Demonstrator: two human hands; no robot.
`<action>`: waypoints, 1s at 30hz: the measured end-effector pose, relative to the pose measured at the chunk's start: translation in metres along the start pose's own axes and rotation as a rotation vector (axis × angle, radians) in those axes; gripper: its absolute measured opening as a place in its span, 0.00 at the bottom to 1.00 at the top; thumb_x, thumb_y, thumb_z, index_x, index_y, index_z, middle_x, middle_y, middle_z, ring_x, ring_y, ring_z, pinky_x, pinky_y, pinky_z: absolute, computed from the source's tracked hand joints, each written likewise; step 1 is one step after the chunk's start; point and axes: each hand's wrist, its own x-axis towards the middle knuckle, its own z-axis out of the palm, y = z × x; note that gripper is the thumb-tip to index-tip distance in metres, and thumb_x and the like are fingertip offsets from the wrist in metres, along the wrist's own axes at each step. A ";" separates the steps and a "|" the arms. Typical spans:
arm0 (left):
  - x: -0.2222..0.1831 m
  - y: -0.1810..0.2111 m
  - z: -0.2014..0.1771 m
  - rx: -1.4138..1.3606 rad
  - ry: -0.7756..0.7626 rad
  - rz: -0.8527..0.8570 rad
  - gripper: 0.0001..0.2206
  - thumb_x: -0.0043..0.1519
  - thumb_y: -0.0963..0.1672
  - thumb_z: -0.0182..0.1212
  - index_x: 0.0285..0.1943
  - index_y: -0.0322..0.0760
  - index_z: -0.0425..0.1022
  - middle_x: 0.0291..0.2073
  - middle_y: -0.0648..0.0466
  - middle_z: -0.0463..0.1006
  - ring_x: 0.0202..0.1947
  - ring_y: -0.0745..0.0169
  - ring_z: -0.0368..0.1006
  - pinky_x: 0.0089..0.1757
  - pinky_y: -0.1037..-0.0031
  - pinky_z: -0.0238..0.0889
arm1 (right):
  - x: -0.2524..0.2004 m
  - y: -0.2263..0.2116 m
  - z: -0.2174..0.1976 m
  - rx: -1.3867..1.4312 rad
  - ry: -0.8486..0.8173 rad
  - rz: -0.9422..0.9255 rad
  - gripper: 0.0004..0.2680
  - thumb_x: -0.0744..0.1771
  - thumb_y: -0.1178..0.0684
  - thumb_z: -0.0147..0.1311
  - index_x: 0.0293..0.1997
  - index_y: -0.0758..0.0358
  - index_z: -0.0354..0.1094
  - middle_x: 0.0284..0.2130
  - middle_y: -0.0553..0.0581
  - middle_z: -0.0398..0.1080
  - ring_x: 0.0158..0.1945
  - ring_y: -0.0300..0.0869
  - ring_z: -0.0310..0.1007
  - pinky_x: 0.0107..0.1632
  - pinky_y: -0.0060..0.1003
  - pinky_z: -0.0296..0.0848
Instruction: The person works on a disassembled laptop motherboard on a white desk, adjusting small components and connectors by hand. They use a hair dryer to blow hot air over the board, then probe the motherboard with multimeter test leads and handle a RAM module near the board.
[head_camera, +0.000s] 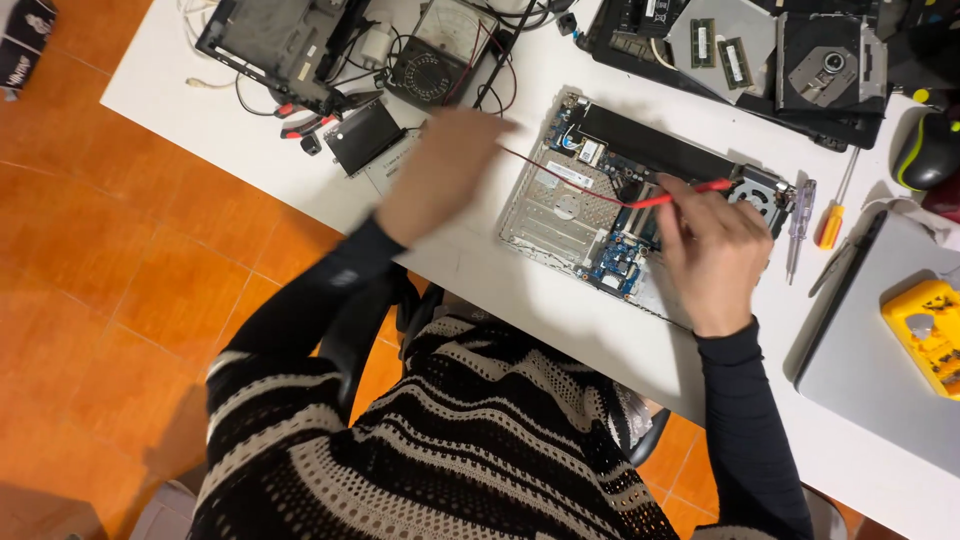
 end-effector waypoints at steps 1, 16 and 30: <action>-0.011 -0.019 -0.015 0.143 0.022 -0.121 0.15 0.68 0.37 0.55 0.63 0.37 0.74 0.52 0.48 0.77 0.56 0.45 0.70 0.56 0.61 0.62 | -0.004 0.005 0.002 0.009 0.007 0.030 0.05 0.72 0.56 0.62 0.53 0.60 0.80 0.26 0.52 0.72 0.26 0.40 0.67 0.38 0.38 0.64; -0.054 -0.106 -0.032 0.166 -0.140 -0.345 0.05 0.62 0.42 0.68 0.43 0.34 0.81 0.38 0.47 0.75 0.43 0.44 0.72 0.48 0.58 0.65 | -0.009 0.006 -0.006 0.198 0.149 0.111 0.06 0.72 0.61 0.59 0.55 0.64 0.78 0.38 0.55 0.79 0.36 0.40 0.74 0.45 0.31 0.70; -0.040 -0.060 -0.052 -0.017 -0.037 -0.569 0.05 0.70 0.40 0.58 0.51 0.31 0.71 0.35 0.44 0.81 0.33 0.47 0.78 0.35 0.66 0.68 | 0.010 -0.011 -0.021 0.248 0.255 0.197 0.07 0.70 0.61 0.62 0.53 0.66 0.78 0.33 0.56 0.77 0.33 0.39 0.71 0.40 0.32 0.68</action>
